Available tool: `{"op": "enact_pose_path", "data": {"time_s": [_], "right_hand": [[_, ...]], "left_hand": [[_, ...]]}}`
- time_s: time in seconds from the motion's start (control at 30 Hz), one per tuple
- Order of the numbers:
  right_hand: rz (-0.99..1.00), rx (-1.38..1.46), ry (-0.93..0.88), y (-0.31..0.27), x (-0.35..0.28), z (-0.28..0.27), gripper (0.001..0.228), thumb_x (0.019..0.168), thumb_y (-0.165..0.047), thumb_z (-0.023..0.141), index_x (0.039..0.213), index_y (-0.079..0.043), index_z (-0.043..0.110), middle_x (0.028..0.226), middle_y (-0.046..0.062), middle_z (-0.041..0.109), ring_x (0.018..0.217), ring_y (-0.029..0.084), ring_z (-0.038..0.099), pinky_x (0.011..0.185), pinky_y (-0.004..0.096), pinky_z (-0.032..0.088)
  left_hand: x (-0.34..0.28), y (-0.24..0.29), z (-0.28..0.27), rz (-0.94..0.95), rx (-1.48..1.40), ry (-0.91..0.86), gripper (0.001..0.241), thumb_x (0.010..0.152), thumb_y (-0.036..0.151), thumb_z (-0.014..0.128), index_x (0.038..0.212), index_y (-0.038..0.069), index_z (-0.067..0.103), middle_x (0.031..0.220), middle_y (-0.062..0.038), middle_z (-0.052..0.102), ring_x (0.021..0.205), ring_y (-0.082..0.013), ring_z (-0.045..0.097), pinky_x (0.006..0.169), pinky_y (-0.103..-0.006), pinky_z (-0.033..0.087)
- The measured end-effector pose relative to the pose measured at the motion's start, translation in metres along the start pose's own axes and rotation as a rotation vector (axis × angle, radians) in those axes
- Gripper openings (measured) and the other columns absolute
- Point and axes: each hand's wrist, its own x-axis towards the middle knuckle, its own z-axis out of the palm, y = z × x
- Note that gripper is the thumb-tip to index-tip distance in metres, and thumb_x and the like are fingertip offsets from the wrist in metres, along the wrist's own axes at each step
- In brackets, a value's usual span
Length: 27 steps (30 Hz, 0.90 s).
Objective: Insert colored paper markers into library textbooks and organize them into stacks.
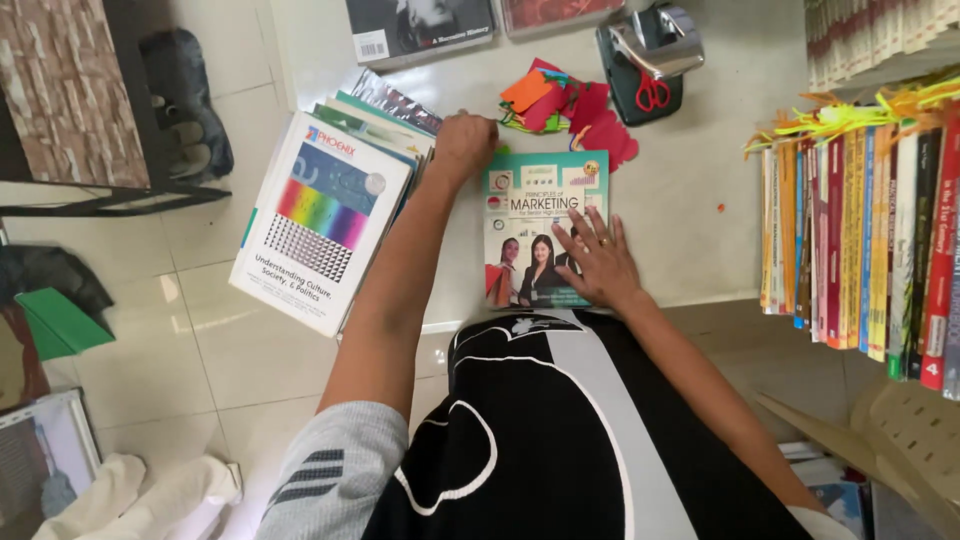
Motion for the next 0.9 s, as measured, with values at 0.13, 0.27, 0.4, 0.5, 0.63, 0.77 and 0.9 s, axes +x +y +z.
{"op": "enact_pose_path", "data": {"time_s": [0.13,0.27,0.4,0.5,0.63,0.77,0.9], "right_hand": [[-0.015,-0.027,-0.008,0.004,-0.002,0.001,0.072,0.094,-0.05,0.058,0.159,-0.026,0.039,0.169,0.009,0.026,0.157,0.033,0.016,0.123,0.066,0.012],[-0.025,-0.041,-0.022,0.006,-0.001,0.004,0.071,0.095,-0.052,0.057,0.159,-0.027,0.039,0.17,0.008,0.025,0.158,0.032,0.015,0.123,0.066,0.011],[-0.017,-0.036,-0.049,0.008,0.0,0.005,0.072,0.093,-0.052,0.057,0.158,-0.027,0.039,0.169,0.008,0.025,0.157,0.033,0.015,0.122,0.066,0.01],[-0.012,-0.016,-0.065,0.009,0.0,0.007,0.072,0.093,-0.052,0.057,0.158,-0.027,0.039,0.169,0.008,0.025,0.157,0.033,0.015,0.122,0.067,0.01],[-0.025,-0.013,-0.069,0.01,0.002,0.004,0.072,0.093,-0.053,0.057,0.158,-0.026,0.04,0.169,0.01,0.025,0.157,0.034,0.015,0.122,0.067,0.01],[-0.034,-0.001,-0.06,0.01,0.004,0.0,0.072,0.093,-0.054,0.057,0.158,-0.026,0.04,0.168,0.01,0.025,0.157,0.034,0.016,0.122,0.067,0.01],[-0.037,-0.017,-0.075,0.011,0.005,0.001,0.072,0.094,-0.055,0.056,0.157,-0.026,0.04,0.168,0.01,0.025,0.157,0.034,0.015,0.122,0.066,0.01]], "left_hand": [[0.008,-0.001,0.002,-0.103,-0.138,-0.138,0.016,0.086,0.036,0.077,0.088,0.02,0.079,0.084,-0.01,0.075,0.087,-0.031,0.07,0.077,-0.0456,0.055],[0.01,-0.006,0.011,-0.134,-0.152,-0.204,0.016,0.086,0.036,0.077,0.089,0.021,0.079,0.085,-0.009,0.075,0.086,-0.0302,0.071,0.076,-0.045,0.055],[0.006,-0.004,0.019,-0.112,-0.111,-0.175,0.015,0.087,0.035,0.076,0.089,0.021,0.079,0.084,-0.009,0.074,0.088,-0.0297,0.07,0.078,-0.0451,0.053],[0.006,-0.002,0.02,-0.081,-0.058,-0.154,0.012,0.086,0.032,0.076,0.087,0.021,0.079,0.084,-0.008,0.075,0.092,-0.0281,0.069,0.08,-0.0448,0.05],[0.007,0.002,0.018,-0.074,0.003,-0.21,0.012,0.086,0.032,0.077,0.087,0.02,0.079,0.087,-0.007,0.075,0.096,-0.0266,0.069,0.082,-0.0442,0.049],[0.01,0.002,0.018,-0.066,0.025,-0.243,0.013,0.086,0.032,0.077,0.087,0.019,0.078,0.088,-0.009,0.074,0.096,-0.0266,0.068,0.082,-0.044,0.049],[0.001,0.007,0.007,-0.056,0.032,-0.251,0.011,0.09,0.026,0.073,0.089,0.016,0.078,0.092,-0.01,0.074,0.097,-0.0279,0.068,0.083,-0.0438,0.05]]}}
